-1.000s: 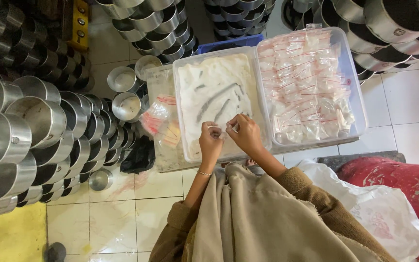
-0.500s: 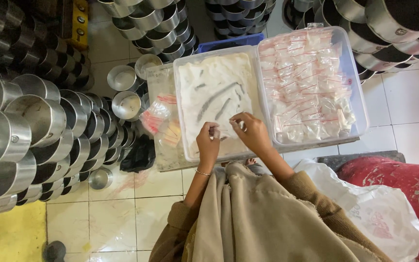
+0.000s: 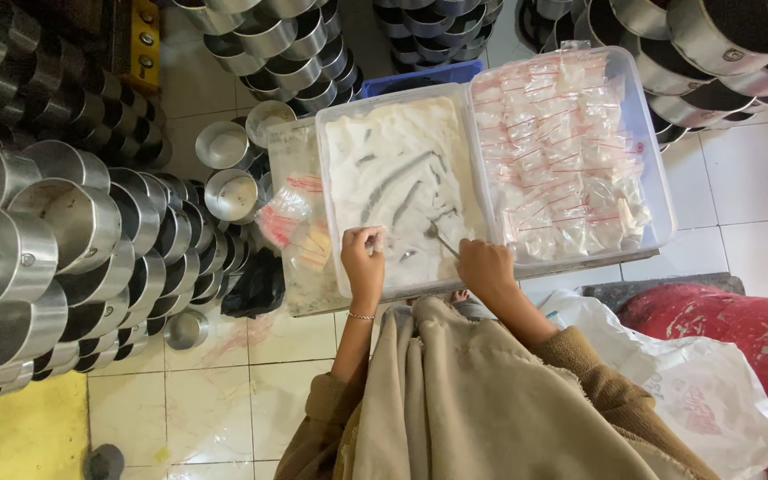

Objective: The person scoops white powder into small plastic bags, then places the filled bags into a larger container.

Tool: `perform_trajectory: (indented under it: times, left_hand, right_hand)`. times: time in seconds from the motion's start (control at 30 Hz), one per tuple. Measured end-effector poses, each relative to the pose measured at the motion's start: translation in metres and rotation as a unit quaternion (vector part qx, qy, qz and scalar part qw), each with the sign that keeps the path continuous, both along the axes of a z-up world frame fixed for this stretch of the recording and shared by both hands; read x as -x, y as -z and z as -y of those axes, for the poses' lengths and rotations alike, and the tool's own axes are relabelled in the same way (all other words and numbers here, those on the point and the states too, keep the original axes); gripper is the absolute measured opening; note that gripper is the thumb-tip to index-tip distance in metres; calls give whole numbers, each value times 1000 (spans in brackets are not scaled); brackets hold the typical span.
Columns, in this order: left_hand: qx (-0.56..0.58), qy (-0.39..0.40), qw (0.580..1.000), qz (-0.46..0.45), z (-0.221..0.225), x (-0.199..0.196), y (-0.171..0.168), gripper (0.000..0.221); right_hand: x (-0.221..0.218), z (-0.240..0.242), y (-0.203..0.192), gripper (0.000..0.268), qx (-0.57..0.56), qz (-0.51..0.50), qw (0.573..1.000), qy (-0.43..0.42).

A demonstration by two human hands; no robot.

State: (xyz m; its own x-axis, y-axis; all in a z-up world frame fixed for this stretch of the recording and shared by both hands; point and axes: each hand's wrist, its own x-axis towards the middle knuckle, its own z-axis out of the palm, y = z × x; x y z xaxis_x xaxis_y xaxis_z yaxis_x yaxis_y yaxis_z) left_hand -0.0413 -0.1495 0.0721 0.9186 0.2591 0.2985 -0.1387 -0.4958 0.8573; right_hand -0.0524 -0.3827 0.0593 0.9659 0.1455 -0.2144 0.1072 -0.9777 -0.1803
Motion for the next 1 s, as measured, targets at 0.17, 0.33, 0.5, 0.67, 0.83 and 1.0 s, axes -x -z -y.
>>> perform_trajectory:
  times: [0.17,0.33,0.5,0.67,0.83,1.0]
  left_hand:
    - [-9,-27,1000,-6,-13,-1,-9,13]
    - [35,-60,997,-23,-29,-4,-10,12]
    - [60,-100,992,-49,-41,-3,-9,13]
    - [92,-108,989,-46,-50,-4,1,15]
    - [108,-120,987,-22,-54,-7,0,15]
    - [90,-126,987,-33,-53,-14,-5,14]
  right_hand:
    - [-5,-3,-31,15,-113,66,991,40]
    - [-15,0,-48,21,-291,77,949,88]
    - [-28,3,-9,24,-572,11,796,196]
    - [-33,-11,2,30,-570,49,804,164]
    - [-30,-33,21,31,-590,-9,804,79]
    - [-23,-57,4,35,-568,-89,818,34]
